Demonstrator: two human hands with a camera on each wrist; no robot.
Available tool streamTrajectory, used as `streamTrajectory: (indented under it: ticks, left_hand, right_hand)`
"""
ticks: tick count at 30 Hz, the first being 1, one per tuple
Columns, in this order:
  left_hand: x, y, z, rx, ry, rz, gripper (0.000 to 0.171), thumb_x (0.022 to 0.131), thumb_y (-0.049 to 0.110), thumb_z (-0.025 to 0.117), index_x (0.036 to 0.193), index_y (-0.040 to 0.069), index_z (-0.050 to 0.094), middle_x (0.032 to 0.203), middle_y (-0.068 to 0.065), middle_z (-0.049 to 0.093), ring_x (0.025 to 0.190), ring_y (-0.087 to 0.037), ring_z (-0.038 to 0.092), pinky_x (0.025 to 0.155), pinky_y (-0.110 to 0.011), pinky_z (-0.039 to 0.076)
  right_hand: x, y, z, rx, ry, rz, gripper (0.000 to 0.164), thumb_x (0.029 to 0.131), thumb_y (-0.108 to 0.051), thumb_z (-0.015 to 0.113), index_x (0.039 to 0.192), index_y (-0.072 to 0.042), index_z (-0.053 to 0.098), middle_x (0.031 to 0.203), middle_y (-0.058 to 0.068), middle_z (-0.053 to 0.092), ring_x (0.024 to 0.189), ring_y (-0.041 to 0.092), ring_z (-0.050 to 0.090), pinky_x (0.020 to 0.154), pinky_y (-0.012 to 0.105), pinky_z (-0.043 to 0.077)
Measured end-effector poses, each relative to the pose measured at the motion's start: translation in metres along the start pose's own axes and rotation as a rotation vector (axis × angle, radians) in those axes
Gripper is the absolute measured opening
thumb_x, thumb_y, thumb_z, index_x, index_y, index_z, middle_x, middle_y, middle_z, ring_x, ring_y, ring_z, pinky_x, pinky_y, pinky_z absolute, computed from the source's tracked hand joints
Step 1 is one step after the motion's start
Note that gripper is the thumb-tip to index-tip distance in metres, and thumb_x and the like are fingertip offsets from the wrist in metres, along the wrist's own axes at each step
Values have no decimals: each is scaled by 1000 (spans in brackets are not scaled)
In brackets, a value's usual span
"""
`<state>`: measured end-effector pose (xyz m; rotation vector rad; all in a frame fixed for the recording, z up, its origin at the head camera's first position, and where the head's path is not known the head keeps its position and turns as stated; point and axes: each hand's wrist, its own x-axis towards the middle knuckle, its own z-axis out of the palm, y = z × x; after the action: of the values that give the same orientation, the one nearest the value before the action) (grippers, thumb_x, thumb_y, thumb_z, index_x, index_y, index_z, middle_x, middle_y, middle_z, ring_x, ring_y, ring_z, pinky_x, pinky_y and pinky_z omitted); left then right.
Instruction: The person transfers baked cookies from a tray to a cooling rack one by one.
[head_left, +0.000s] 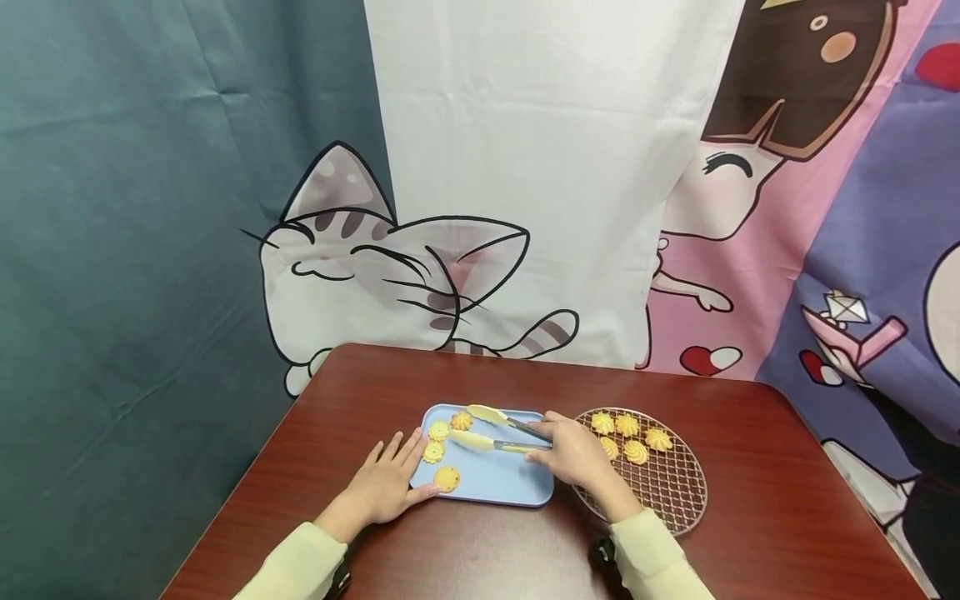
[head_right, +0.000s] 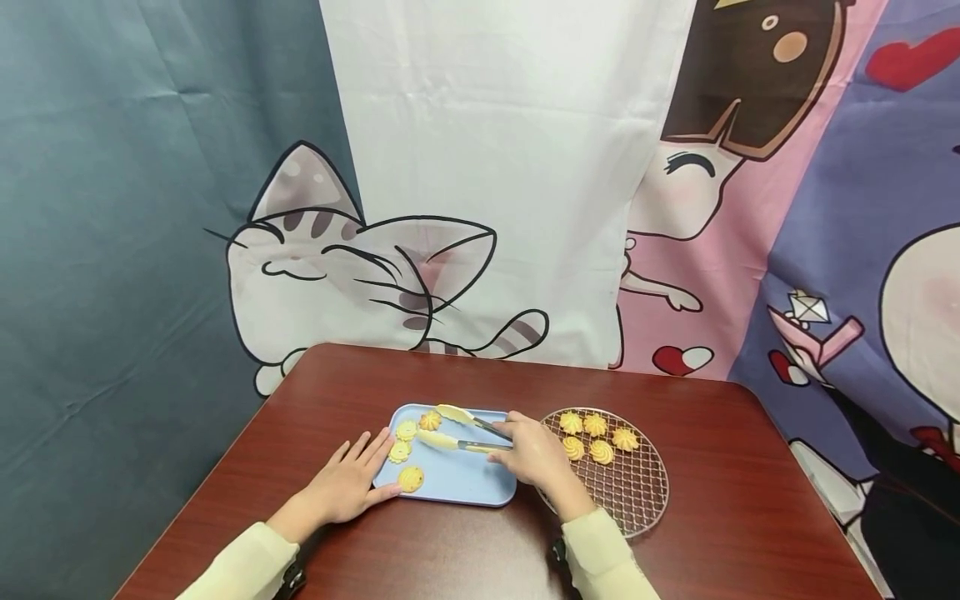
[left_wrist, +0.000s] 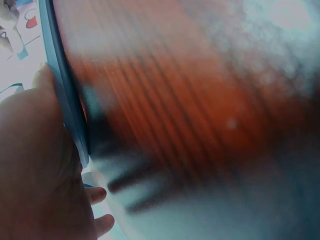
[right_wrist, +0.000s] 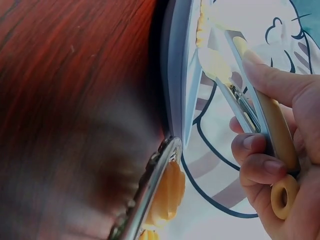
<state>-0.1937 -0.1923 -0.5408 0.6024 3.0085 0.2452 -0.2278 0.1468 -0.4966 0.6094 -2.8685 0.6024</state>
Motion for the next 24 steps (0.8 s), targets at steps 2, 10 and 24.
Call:
streamTrajectory:
  ticks: [2,10,24]
  left_hand:
    - [0,0,0,2,-4,-2,90,97,70,45,160,9,29,167,-10,26,150,-41,26,118,-62,22]
    - [1,1,-1,24,-9,-17,90,96,72,42,162,12,27,168,-7,24,152,-39,25,119,-60,21]
    - [-1,1,-2,11,-10,-8,90,96,72,43,161,11,27,167,-8,25,151,-39,27,119,-61,21]
  right_hand:
    - [1,-1,0,-4,-1,3,50,80,-36,86,125,-19,75,98,-9,59,76,12,53,65,33,47]
    - [5,-3,0,-16,5,-17,47,80,-35,86,124,-20,75,96,-6,61,74,12,54,64,33,47]
    - [6,-5,5,-58,14,-18,47,80,-35,86,124,-22,75,94,-6,60,72,13,54,63,35,47]
